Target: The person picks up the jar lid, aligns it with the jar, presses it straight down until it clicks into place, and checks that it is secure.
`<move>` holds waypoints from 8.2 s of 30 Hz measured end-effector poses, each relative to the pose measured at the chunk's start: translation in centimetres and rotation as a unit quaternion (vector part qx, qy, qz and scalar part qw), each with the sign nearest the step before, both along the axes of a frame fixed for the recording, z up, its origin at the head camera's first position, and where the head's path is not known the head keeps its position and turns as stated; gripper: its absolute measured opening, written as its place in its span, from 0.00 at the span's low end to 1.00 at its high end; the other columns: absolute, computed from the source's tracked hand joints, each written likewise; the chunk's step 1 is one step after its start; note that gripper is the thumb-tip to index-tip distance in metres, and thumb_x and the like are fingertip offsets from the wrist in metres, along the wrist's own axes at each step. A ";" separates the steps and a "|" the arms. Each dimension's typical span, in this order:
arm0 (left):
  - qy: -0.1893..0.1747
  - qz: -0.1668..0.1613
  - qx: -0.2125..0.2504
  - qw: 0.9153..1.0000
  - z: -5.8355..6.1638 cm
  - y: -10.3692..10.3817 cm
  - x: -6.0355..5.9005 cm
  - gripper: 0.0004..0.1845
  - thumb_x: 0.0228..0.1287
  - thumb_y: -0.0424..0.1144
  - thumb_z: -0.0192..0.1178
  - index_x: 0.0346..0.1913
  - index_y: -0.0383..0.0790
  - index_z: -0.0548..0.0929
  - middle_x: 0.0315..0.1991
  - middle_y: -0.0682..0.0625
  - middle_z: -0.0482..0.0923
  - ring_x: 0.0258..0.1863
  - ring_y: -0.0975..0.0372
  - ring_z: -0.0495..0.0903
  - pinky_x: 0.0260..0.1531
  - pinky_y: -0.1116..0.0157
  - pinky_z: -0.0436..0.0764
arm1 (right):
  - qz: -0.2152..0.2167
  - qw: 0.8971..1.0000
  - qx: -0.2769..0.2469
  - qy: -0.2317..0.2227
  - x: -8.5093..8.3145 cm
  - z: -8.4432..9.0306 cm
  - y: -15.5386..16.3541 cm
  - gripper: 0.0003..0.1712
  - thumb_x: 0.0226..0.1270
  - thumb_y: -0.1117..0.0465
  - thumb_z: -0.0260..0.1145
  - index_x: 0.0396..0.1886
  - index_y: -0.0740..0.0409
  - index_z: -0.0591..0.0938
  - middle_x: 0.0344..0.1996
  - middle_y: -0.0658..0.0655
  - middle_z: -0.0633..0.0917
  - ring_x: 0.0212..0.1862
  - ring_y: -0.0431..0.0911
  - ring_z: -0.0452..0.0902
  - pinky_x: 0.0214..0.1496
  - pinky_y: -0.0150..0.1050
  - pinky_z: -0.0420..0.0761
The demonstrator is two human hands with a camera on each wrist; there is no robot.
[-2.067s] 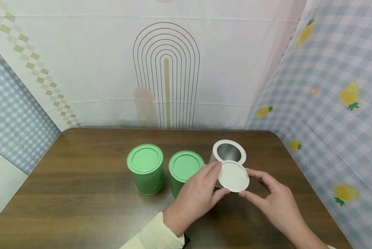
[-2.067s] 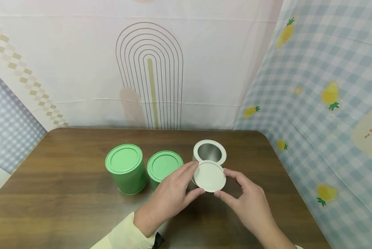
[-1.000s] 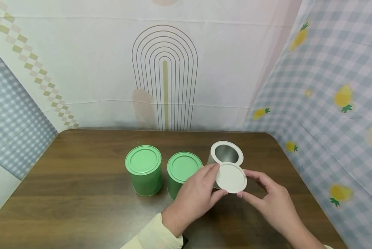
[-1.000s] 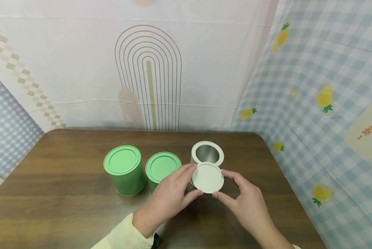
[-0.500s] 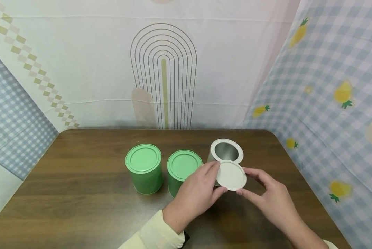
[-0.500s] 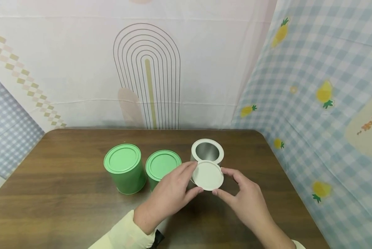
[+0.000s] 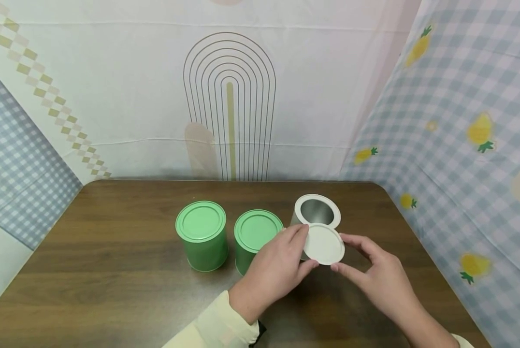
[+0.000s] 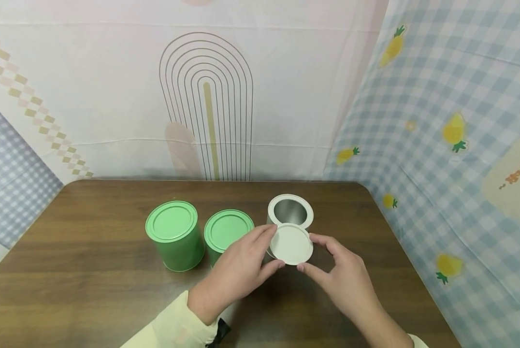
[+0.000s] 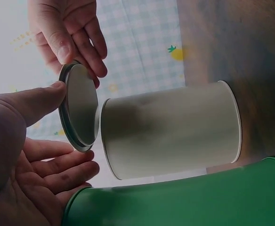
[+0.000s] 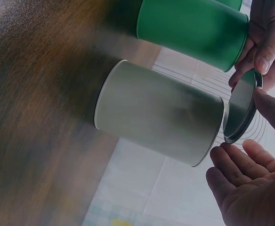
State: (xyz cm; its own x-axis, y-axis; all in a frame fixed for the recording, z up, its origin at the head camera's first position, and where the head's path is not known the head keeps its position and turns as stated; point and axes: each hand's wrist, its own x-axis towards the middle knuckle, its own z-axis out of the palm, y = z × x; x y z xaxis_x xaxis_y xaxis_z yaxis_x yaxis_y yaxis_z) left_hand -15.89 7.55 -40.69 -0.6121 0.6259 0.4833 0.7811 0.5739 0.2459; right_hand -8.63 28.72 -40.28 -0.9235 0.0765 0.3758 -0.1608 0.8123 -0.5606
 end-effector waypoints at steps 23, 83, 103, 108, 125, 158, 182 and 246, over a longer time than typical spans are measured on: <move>-0.002 0.010 -0.032 0.999 0.4 0.7 -0.8 0.35 0.64 0.52 0.69 0.66 0.33 0.73 0.58 0.45 0.78 0.57 0.57 0.79 0.60 0.63 0.77 | 0.003 1.000 -0.009 -0.015 -0.8 0.2 0.4 0.32 0.54 0.50 0.80 0.59 0.48 0.81 0.54 0.52 0.86 0.58 0.55 0.81 0.56 0.56 0.80; -0.022 0.025 -0.065 0.997 1.6 1.5 -2.0 0.35 0.64 0.50 0.69 0.66 0.32 0.73 0.59 0.43 0.78 0.58 0.56 0.79 0.65 0.61 0.73 | 0.007 1.000 0.004 -0.011 -2.5 0.3 0.7 0.31 0.55 0.52 0.79 0.59 0.54 0.81 0.54 0.57 0.86 0.58 0.58 0.81 0.54 0.60 0.81; -0.049 0.030 -0.066 0.996 1.6 1.8 -2.4 0.35 0.65 0.49 0.68 0.68 0.32 0.72 0.62 0.42 0.76 0.61 0.55 0.78 0.66 0.60 0.72 | 0.004 1.000 0.001 -0.020 -3.2 0.4 0.8 0.32 0.56 0.52 0.79 0.60 0.54 0.80 0.55 0.58 0.85 0.59 0.59 0.80 0.56 0.61 0.79; -0.054 0.035 -0.071 0.995 1.6 1.9 -2.4 0.35 0.65 0.49 0.68 0.68 0.32 0.72 0.63 0.42 0.76 0.61 0.55 0.77 0.67 0.60 0.71 | 0.002 1.000 0.003 -0.023 -3.3 0.4 0.8 0.33 0.56 0.52 0.79 0.60 0.54 0.80 0.55 0.58 0.85 0.60 0.59 0.79 0.56 0.61 0.79; -0.050 0.049 -0.073 0.995 1.5 2.2 -2.4 0.34 0.65 0.48 0.69 0.67 0.32 0.73 0.61 0.42 0.77 0.59 0.55 0.79 0.65 0.60 0.73 | 0.001 1.000 0.008 -0.017 -3.7 0.2 0.9 0.33 0.55 0.54 0.80 0.60 0.55 0.80 0.55 0.59 0.85 0.59 0.60 0.79 0.55 0.61 0.79; -0.023 0.066 -0.081 0.994 1.4 2.6 -2.8 0.33 0.65 0.49 0.68 0.66 0.31 0.74 0.59 0.43 0.78 0.57 0.56 0.80 0.66 0.61 0.72 | 0.002 1.000 0.008 -0.013 -4.3 0.2 1.2 0.32 0.56 0.55 0.79 0.60 0.57 0.80 0.55 0.59 0.85 0.60 0.59 0.79 0.57 0.60 0.79; -0.026 0.076 -0.080 0.994 1.5 3.1 -3.3 0.33 0.65 0.48 0.69 0.66 0.32 0.74 0.59 0.44 0.78 0.57 0.56 0.80 0.64 0.62 0.74 | 0.003 1.000 0.013 -0.020 -4.8 0.3 1.5 0.33 0.57 0.54 0.79 0.62 0.56 0.79 0.57 0.60 0.84 0.60 0.60 0.78 0.58 0.61 0.78; -0.064 0.083 -0.078 0.991 1.8 3.5 -4.2 0.33 0.68 0.47 0.65 0.67 0.30 0.72 0.64 0.42 0.75 0.61 0.54 0.78 0.67 0.60 0.72 | -0.003 0.999 0.017 -0.028 -6.0 0.7 1.6 0.32 0.59 0.52 0.78 0.62 0.55 0.80 0.57 0.58 0.84 0.61 0.57 0.78 0.57 0.60 0.77</move>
State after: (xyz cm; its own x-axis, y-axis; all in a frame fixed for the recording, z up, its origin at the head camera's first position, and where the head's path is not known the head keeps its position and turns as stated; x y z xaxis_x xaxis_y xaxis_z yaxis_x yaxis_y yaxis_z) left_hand -20.05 11.07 -38.93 -0.7628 0.5731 0.2994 0.6411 0.7304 0.2356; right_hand -14.58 30.33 -39.60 -0.9425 0.0703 0.3267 -0.1255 0.8316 -0.5411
